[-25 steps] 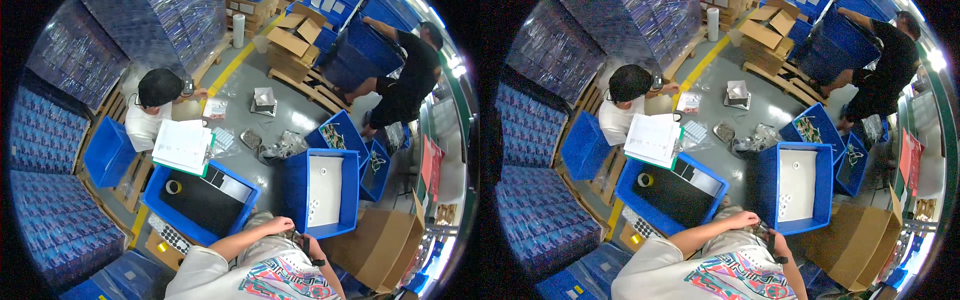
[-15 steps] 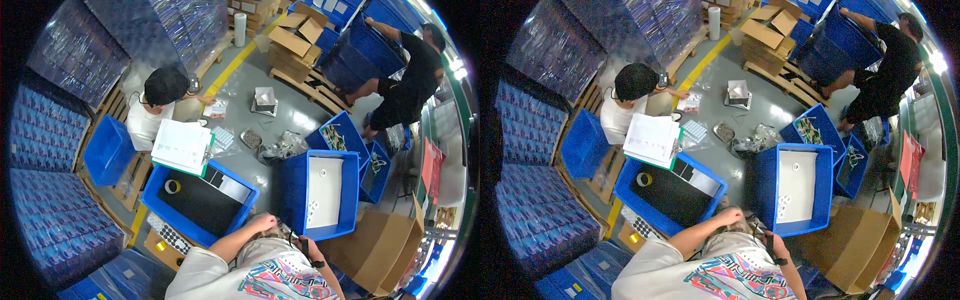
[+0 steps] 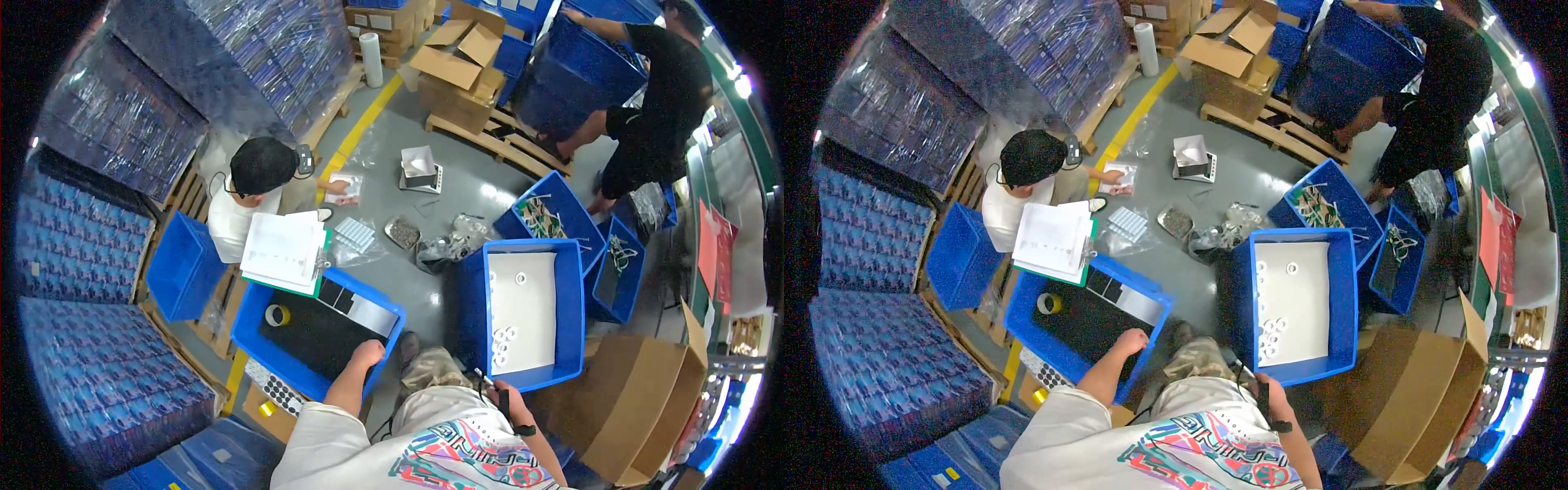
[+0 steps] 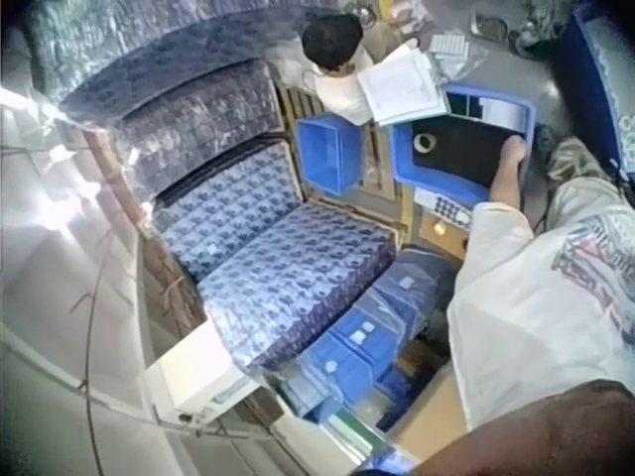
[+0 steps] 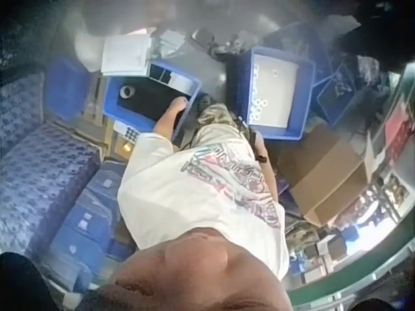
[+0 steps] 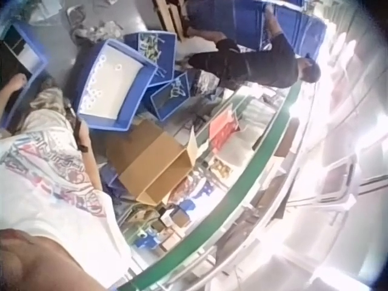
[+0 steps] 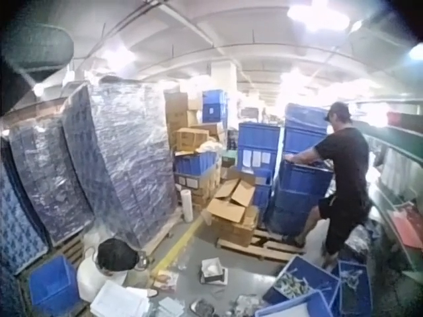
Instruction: Placing and arranging small circular components into an organized tray within a blue bin.
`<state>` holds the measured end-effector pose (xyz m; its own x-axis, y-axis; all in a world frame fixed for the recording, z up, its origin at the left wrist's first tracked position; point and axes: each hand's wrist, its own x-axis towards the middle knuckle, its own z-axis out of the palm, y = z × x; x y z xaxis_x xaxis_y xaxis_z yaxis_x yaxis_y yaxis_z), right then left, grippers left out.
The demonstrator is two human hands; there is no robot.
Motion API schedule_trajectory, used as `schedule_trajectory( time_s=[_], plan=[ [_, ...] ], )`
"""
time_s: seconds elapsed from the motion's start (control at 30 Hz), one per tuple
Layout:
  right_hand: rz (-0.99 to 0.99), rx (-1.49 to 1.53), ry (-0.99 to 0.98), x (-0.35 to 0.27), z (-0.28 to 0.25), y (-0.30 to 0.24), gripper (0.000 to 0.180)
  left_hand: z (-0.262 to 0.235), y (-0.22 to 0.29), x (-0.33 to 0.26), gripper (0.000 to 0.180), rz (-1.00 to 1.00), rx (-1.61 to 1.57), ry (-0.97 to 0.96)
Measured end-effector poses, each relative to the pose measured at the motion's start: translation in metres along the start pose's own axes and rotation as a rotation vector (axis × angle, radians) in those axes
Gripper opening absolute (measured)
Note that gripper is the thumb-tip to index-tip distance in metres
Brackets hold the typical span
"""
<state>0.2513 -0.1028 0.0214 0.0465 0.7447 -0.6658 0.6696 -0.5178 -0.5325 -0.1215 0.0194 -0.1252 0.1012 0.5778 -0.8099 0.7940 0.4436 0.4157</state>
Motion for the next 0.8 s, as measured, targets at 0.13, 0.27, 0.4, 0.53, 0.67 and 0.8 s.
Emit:
schedule_trajectory(
  time_s=[0.13, 0.27, 0.4, 0.53, 0.67, 0.8],
  plan=[
    [-0.089, 0.056, 0.122, 0.006, -0.008, 0.037, 0.027, 0.036, 0.045, 0.007, 0.024, 0.137, 0.038, 0.141],
    [-0.087, -0.021, 0.154, 0.016, -0.035, 0.103, 0.03, 0.101, 0.133, 0.009, 0.024, 0.165, -0.045, 0.138],
    [0.164, 0.066, 0.378, 0.018, -0.081, 0.16, 0.034, 0.164, 0.197, 0.022, 0.031, 0.275, -0.321, 0.259],
    [0.173, 0.428, 0.711, 0.045, -0.117, 0.258, 0.022, 0.181, 0.248, 0.046, 0.045, 0.213, -0.256, 0.682],
    [0.071, 0.389, 0.901, 0.094, -0.164, 0.339, 0.023, 0.179, 0.281, 0.075, 0.052, 0.119, -0.21, 0.881],
    [0.114, 0.393, 0.764, 0.162, -0.187, 0.357, 0.031, 0.176, 0.281, 0.102, 0.055, -0.041, -0.197, 0.616]
  ],
)
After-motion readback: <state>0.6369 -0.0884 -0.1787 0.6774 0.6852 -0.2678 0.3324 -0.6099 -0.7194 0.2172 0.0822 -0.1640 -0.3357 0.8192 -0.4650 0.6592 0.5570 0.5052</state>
